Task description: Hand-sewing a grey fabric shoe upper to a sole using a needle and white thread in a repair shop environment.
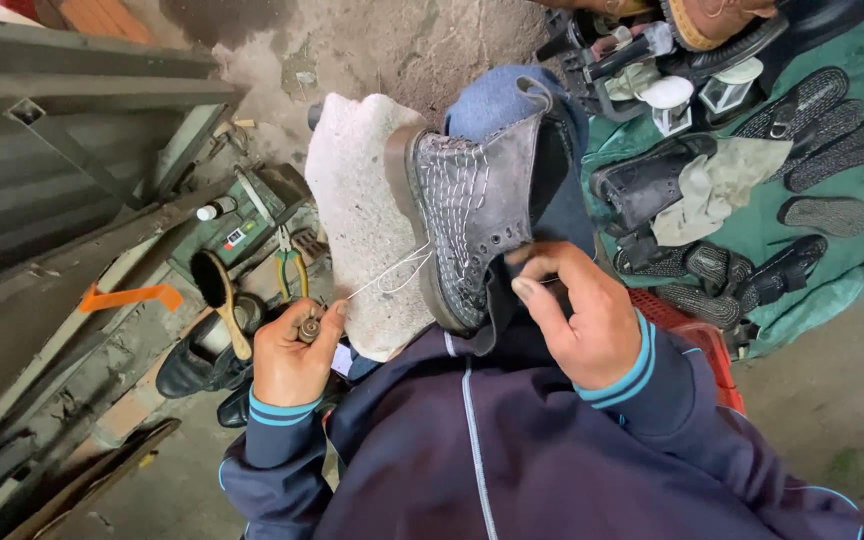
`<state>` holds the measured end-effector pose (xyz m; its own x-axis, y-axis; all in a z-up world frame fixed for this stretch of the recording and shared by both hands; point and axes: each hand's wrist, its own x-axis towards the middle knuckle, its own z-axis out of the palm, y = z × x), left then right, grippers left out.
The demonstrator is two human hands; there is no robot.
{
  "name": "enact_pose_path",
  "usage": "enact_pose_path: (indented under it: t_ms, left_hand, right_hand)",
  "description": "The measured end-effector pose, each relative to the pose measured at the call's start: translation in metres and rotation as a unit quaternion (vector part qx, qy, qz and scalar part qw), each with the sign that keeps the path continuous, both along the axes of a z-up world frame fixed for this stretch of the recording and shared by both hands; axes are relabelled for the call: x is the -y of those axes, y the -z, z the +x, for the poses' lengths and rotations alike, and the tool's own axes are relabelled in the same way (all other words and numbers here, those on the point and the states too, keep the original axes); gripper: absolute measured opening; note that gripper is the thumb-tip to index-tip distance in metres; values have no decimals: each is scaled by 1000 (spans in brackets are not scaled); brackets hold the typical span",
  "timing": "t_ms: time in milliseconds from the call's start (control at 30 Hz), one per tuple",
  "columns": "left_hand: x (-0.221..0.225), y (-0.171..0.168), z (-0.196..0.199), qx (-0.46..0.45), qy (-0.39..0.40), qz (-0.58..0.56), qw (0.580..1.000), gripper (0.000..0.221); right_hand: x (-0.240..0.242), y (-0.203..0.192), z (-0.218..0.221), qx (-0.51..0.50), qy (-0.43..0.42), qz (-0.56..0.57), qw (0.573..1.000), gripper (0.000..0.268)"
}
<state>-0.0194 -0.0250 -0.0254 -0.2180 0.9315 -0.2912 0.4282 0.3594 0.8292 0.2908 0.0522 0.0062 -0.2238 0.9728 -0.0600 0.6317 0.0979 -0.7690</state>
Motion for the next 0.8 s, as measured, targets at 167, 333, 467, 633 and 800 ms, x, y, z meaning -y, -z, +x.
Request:
enact_pose_path:
  t_ms: [167, 333, 467, 633, 800]
  left_hand:
    - [3, 4, -2, -29, 16, -12, 999, 47]
    - [6, 7, -4, -39, 29, -16, 999, 46]
    - [0, -1, -1, -28, 32, -20, 999, 49]
    - [0, -1, 3, -26, 21, -16, 999, 50]
    - [-3, -1, 6, -41, 23, -10, 999, 52]
  right_hand:
    - [7, 18, 8, 256, -74, 77, 961, 21]
    - [7, 18, 5, 240, -104, 42, 964, 13]
    - [-3, 1, 11, 117, -91, 2, 989, 15]
    - [-16, -9, 13, -227, -36, -71, 971, 19]
    - [-23, 25, 3, -589, 66, -178, 786, 35]
